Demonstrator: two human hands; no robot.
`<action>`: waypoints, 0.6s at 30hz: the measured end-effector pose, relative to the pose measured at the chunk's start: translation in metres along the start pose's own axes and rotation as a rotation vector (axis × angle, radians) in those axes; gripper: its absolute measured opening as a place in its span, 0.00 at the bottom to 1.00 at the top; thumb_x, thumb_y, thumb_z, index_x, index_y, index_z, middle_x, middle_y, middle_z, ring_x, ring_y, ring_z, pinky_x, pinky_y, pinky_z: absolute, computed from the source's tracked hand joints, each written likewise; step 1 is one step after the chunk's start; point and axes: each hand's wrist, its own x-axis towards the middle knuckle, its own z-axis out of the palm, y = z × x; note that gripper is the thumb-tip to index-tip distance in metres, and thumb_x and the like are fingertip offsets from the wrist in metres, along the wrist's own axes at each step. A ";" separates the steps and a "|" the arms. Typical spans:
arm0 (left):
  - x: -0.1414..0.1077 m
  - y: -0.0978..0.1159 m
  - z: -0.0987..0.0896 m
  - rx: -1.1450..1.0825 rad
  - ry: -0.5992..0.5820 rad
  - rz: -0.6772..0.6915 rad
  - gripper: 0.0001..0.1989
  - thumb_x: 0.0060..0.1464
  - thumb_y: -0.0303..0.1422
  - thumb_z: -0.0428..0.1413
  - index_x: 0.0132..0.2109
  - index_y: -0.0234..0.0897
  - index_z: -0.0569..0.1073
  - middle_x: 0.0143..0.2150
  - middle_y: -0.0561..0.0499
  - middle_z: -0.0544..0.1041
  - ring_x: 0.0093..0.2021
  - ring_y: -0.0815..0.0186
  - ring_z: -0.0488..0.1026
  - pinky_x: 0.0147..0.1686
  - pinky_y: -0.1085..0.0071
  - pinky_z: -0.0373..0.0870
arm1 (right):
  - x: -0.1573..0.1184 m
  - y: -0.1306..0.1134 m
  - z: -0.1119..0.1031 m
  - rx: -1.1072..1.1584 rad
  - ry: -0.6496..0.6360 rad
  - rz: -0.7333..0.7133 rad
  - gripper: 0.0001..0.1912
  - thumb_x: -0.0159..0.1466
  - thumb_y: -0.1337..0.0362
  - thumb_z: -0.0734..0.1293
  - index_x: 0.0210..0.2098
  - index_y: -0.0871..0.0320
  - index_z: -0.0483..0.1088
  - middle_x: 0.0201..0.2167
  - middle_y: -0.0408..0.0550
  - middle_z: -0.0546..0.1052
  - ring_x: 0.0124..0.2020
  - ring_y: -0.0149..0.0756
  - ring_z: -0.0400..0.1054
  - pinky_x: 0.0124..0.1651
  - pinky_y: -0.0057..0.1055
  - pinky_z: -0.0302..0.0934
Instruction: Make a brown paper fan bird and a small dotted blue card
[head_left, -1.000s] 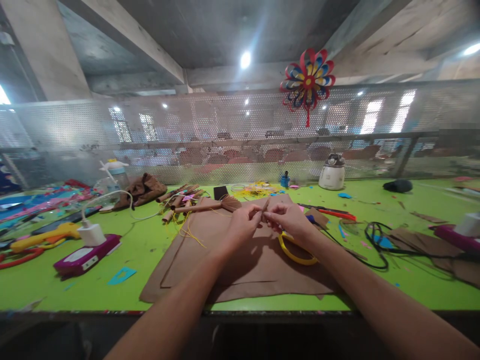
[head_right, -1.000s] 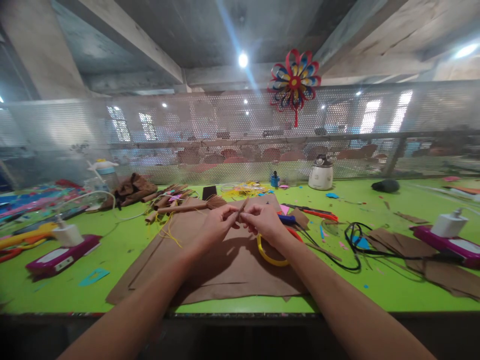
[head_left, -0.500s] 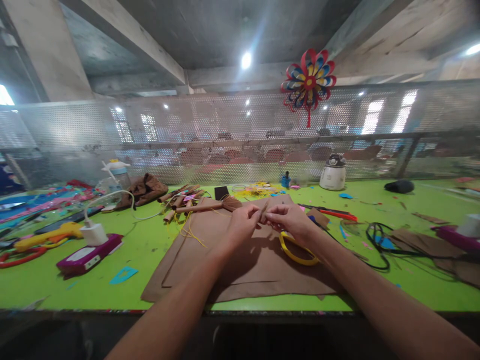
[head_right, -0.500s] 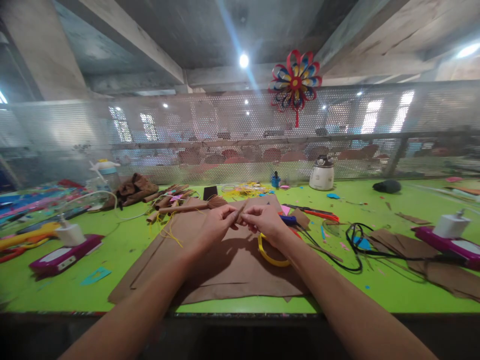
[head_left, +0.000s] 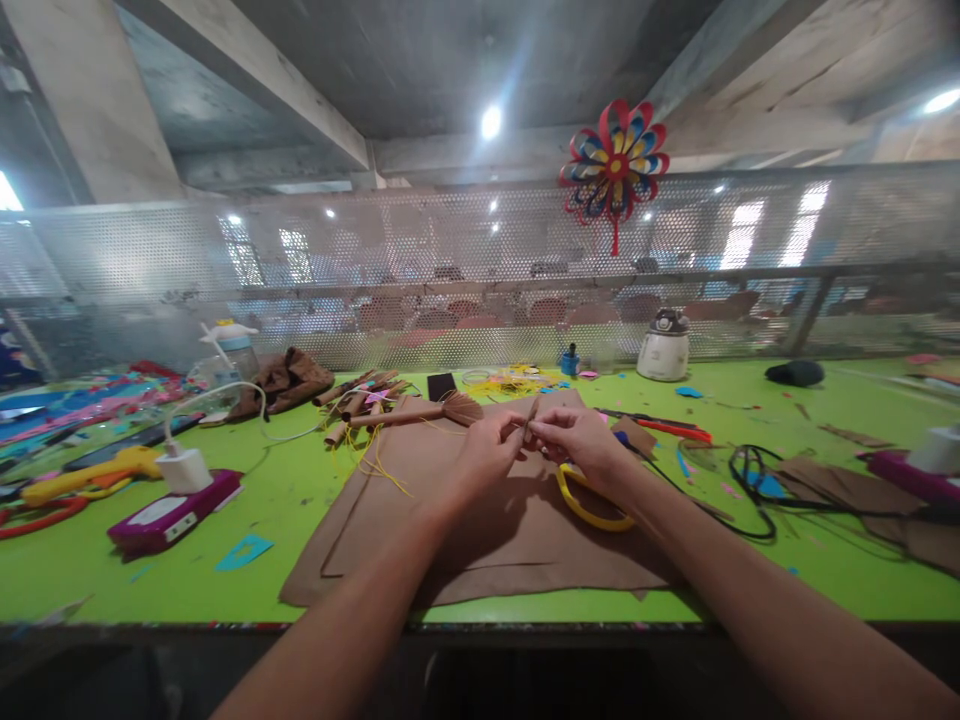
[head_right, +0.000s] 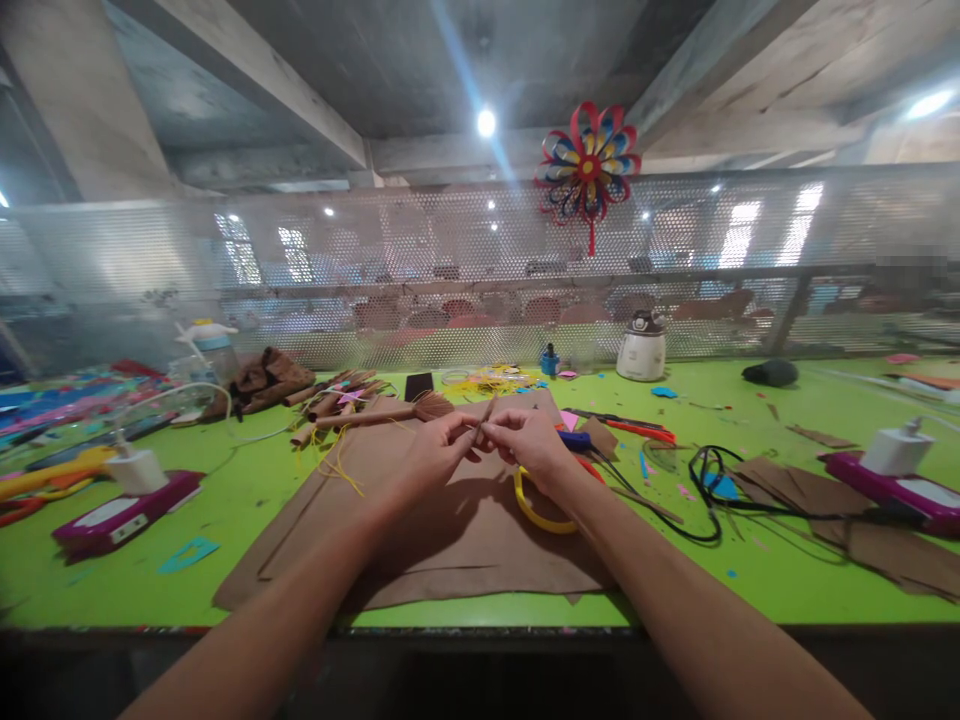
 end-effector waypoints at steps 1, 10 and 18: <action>0.000 -0.001 0.000 -0.008 -0.012 0.006 0.11 0.54 0.33 0.52 0.41 0.31 0.72 0.31 0.46 0.77 0.33 0.64 0.75 0.31 0.70 0.74 | 0.000 0.000 0.000 0.004 0.003 -0.003 0.17 0.46 0.53 0.73 0.22 0.62 0.70 0.17 0.43 0.72 0.15 0.22 0.54 0.20 0.25 0.46; 0.001 -0.004 0.000 -0.102 -0.066 -0.002 0.10 0.53 0.31 0.53 0.43 0.32 0.70 0.33 0.46 0.77 0.34 0.63 0.76 0.32 0.69 0.74 | 0.001 0.006 0.002 -0.027 0.106 -0.031 0.19 0.45 0.51 0.74 0.22 0.61 0.70 0.16 0.42 0.70 0.15 0.24 0.55 0.20 0.25 0.45; 0.001 -0.005 0.001 -0.045 -0.045 -0.024 0.13 0.54 0.36 0.54 0.42 0.31 0.69 0.33 0.45 0.76 0.35 0.62 0.75 0.33 0.66 0.74 | -0.001 0.009 0.004 -0.063 0.114 -0.037 0.19 0.46 0.50 0.73 0.22 0.61 0.71 0.16 0.42 0.70 0.15 0.23 0.53 0.20 0.25 0.44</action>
